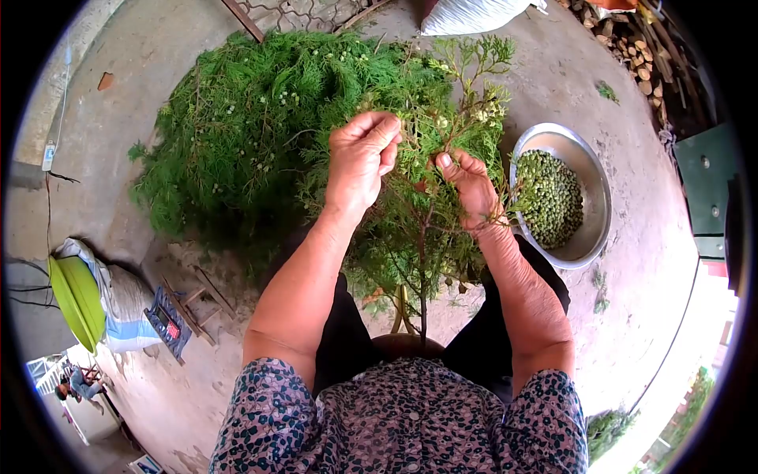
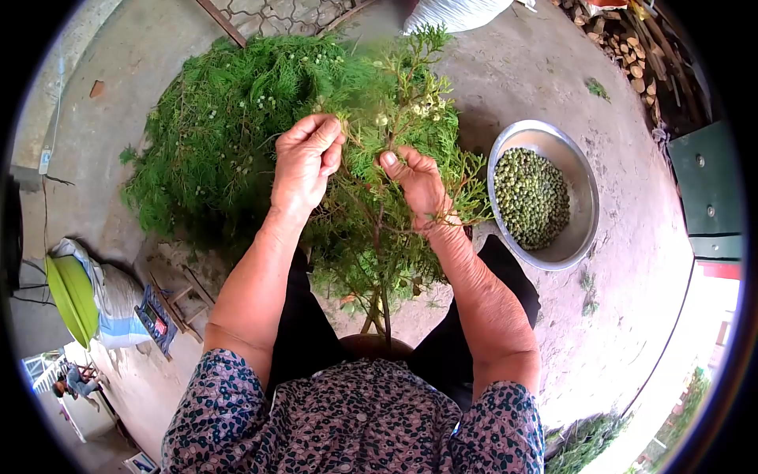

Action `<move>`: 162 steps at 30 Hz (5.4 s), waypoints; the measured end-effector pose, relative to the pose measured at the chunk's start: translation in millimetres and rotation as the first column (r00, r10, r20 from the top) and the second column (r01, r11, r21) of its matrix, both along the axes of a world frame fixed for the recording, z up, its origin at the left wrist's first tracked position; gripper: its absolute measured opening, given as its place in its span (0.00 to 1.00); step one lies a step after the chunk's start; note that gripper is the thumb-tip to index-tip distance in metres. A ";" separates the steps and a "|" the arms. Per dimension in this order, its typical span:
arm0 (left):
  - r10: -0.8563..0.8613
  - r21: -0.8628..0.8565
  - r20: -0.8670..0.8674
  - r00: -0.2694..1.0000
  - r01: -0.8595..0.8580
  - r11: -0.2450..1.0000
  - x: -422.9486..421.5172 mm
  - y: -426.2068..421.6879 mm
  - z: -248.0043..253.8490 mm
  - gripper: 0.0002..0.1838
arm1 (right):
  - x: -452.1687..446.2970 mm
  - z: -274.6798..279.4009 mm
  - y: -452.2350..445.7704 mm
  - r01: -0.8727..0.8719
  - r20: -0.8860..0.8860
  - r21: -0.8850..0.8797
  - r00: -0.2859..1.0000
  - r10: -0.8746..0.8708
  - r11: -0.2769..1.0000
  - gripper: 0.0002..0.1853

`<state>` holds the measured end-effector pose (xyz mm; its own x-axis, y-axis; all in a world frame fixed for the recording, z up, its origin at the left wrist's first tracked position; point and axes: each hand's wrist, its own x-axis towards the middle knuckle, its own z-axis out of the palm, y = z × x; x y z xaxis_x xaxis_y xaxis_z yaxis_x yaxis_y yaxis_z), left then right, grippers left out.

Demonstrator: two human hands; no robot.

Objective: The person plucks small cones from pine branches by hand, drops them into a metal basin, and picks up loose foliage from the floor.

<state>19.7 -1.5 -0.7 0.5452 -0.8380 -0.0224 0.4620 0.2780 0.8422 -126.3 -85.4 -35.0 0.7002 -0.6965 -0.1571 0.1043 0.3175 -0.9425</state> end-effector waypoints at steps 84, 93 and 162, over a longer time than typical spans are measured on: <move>0.326 -0.074 0.636 0.700 -0.365 0.928 -4.6 -10.6 -0.7 0.01 | 5.1 21.7 21.1 -0.058 -0.047 -0.188 0.998 0.050 0.980 0.06; 0.267 0.039 -0.311 0.912 -0.269 0.962 22.9 6.5 -9.6 0.04 | -5.6 -8.5 9.0 0.120 -0.171 -0.690 0.932 -0.321 0.714 0.10; 0.461 -0.293 0.284 0.841 -0.382 0.876 -57.9 31.2 139.6 0.04 | 0.2 164.0 81.5 0.215 0.122 -0.608 0.977 -0.177 0.764 0.22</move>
